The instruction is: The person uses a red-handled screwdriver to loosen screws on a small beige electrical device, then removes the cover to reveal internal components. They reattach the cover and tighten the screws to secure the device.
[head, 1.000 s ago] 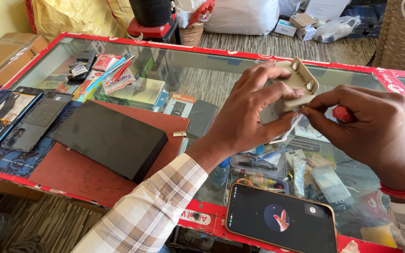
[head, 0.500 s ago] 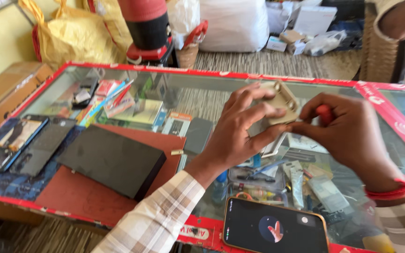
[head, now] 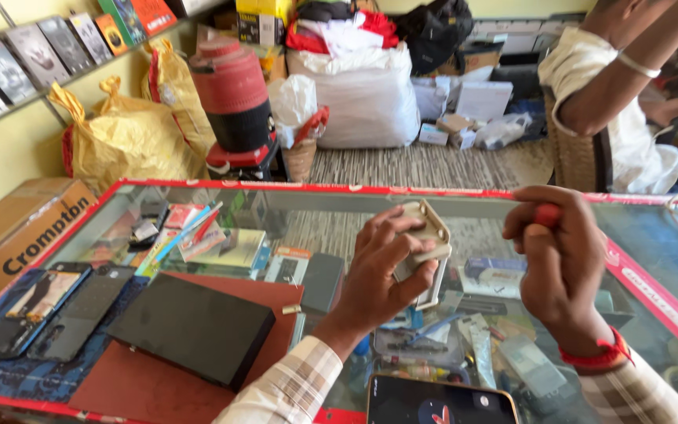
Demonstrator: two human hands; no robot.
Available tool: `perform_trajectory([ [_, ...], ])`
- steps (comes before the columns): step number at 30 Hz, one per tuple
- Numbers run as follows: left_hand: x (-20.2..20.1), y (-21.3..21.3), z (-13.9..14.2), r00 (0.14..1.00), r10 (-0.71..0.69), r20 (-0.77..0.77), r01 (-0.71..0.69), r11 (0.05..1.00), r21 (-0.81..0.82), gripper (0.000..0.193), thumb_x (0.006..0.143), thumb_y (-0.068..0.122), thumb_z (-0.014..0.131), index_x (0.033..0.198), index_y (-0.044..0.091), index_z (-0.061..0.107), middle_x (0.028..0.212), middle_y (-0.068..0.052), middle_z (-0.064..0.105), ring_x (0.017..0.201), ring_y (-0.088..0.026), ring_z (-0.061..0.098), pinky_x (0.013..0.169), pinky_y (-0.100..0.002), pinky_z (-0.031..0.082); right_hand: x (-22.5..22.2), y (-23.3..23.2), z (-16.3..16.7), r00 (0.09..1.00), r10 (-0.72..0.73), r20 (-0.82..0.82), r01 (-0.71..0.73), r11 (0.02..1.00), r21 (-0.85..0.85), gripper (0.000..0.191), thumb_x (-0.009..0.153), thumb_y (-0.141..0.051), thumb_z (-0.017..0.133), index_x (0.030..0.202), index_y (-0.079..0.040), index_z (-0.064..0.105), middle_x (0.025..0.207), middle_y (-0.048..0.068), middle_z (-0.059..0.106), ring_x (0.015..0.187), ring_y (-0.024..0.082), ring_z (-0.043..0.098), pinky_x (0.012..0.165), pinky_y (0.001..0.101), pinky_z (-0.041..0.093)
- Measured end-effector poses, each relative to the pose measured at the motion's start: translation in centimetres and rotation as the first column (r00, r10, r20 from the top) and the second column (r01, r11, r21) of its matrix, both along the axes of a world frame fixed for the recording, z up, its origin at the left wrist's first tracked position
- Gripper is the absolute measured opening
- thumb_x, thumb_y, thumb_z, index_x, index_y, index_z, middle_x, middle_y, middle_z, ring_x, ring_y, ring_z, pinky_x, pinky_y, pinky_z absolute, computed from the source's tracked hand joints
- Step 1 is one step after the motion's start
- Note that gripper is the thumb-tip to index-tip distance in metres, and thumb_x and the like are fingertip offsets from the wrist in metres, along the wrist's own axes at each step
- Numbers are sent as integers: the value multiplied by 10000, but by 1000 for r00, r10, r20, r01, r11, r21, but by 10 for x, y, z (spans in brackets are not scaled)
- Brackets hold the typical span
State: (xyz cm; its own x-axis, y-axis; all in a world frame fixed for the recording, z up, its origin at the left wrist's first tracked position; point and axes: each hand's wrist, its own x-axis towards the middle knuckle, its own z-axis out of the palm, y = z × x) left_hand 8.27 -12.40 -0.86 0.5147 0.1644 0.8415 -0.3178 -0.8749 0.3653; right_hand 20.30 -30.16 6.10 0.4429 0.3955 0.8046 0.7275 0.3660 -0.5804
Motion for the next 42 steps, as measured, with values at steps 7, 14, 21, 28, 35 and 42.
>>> perform_trajectory([
  [7,0,1,0,1000,-2,2,2,1000,-15,220,936,307,724,1051,125,679,1311,-88,644,1428,-370,512,1186,-506,379,-4,-9,-1,880,107,463,-162,984,80,186,1064,-170,509,1070,9,459,869,125,563,760,185,643,739,334,565],
  [14,3,6,-3,993,-114,-27,111,990,-82,239,975,326,709,1101,125,682,1370,-86,609,1469,-374,468,1214,-503,410,35,-47,-66,444,369,816,-109,927,-360,196,906,-87,755,1096,-53,721,661,-35,571,446,128,566,423,335,442],
  [21,-1,10,-3,994,-98,-53,95,994,-53,232,991,348,697,1103,147,669,1387,-58,624,1481,-335,486,1231,-486,435,39,-76,-105,536,369,759,-86,918,-386,177,789,-216,750,883,-74,702,740,43,620,656,200,662,558,333,541],
  [28,-1,13,-4,988,-138,-71,133,988,-80,260,992,365,708,1146,156,689,1394,-66,620,1486,-346,464,1222,-493,421,46,-89,-142,661,407,630,7,837,-548,166,808,-247,750,869,-97,711,756,28,643,673,185,686,576,327,553],
  [35,1,15,-7,986,-155,-60,150,985,-81,264,1006,377,700,1151,157,689,1394,-67,614,1487,-343,461,1230,-492,419,52,-95,-160,689,447,570,26,771,-636,162,828,-277,750,856,-120,720,771,13,666,689,171,709,593,321,565],
  [42,1,16,-8,985,-161,-68,155,984,-89,275,1020,404,682,1155,165,695,1394,-63,615,1504,-339,452,1245,-486,412,56,-96,-165,698,454,554,31,754,-657,166,847,-308,750,843,-144,730,786,-2,688,705,157,732,610,314,576],
])
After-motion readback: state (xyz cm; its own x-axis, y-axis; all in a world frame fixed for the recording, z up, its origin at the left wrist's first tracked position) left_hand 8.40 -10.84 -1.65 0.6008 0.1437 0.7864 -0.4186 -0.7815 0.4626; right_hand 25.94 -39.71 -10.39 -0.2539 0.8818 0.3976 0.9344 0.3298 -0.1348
